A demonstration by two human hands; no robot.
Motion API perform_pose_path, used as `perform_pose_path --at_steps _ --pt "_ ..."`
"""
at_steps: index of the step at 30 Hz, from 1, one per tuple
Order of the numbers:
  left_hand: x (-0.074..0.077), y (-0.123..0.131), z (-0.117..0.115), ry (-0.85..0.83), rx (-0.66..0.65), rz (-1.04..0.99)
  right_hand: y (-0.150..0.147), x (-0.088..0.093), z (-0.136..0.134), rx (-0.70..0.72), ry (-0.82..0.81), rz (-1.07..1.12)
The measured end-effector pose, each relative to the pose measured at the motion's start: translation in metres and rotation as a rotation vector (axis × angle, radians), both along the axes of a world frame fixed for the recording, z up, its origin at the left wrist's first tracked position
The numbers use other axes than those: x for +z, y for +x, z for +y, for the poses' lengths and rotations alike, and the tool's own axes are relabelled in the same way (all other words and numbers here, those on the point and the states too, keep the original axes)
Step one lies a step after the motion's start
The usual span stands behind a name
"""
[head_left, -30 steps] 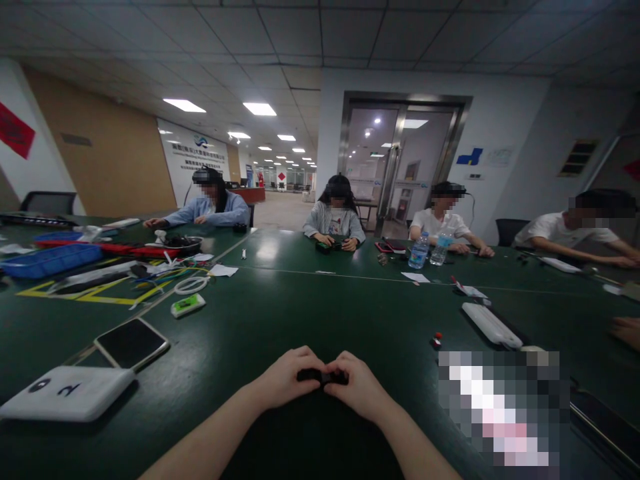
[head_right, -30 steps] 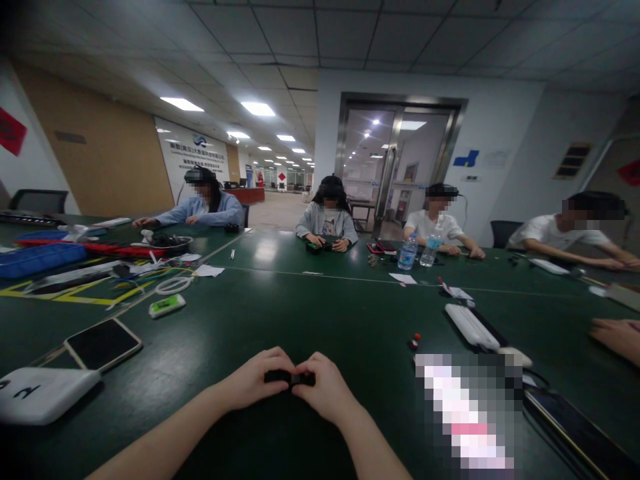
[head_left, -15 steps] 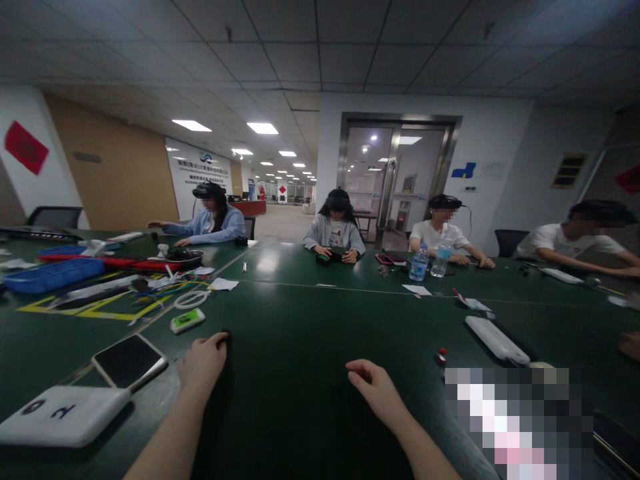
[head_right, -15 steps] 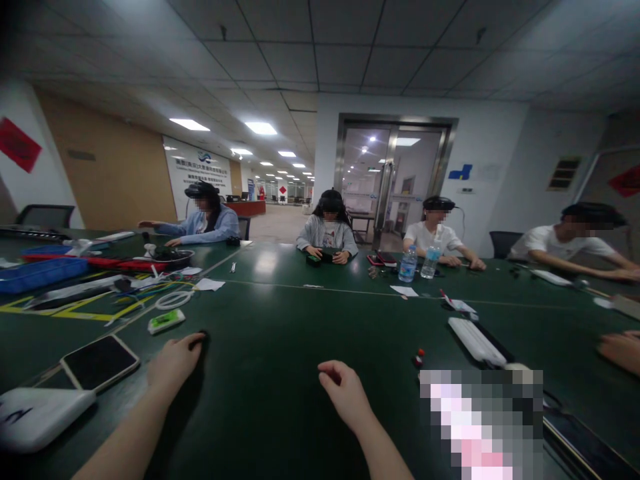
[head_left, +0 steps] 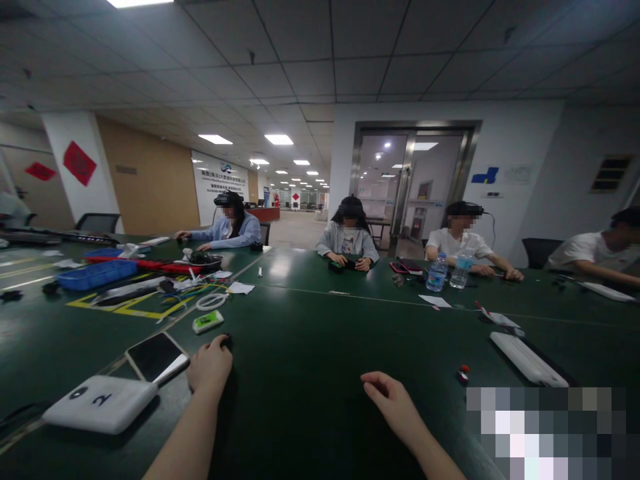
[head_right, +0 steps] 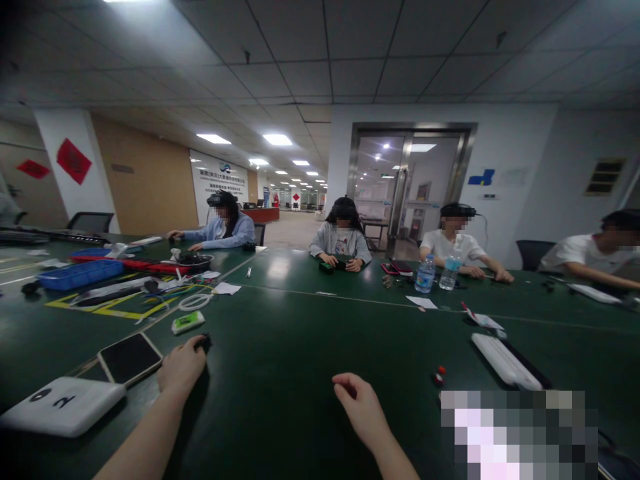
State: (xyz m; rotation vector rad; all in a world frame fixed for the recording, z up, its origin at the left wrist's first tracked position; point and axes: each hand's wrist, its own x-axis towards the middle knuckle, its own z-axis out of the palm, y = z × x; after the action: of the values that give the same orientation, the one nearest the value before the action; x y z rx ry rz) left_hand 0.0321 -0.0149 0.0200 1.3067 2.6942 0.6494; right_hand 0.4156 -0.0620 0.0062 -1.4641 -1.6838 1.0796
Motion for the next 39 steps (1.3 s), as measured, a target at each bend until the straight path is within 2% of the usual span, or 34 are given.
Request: perform_pose_path --at_steps 9,18,24,39 --pt "0.0019 0.0022 -0.0018 0.007 -0.002 -0.009 -0.0034 0.007 -0.005 -0.029 -0.017 -0.008" --pt "-0.0011 0.0026 0.0006 0.039 0.063 -0.038 -0.0065 0.0085 -0.0039 -0.031 -0.023 -0.005" --pt "-0.0033 0.0003 0.0018 0.075 0.103 -0.051 -0.0033 0.0051 -0.0036 -0.009 0.001 0.015" --pt "-0.0067 -0.003 0.004 0.079 0.088 -0.053 -0.0032 0.0032 -0.0048 -0.009 0.012 0.027"
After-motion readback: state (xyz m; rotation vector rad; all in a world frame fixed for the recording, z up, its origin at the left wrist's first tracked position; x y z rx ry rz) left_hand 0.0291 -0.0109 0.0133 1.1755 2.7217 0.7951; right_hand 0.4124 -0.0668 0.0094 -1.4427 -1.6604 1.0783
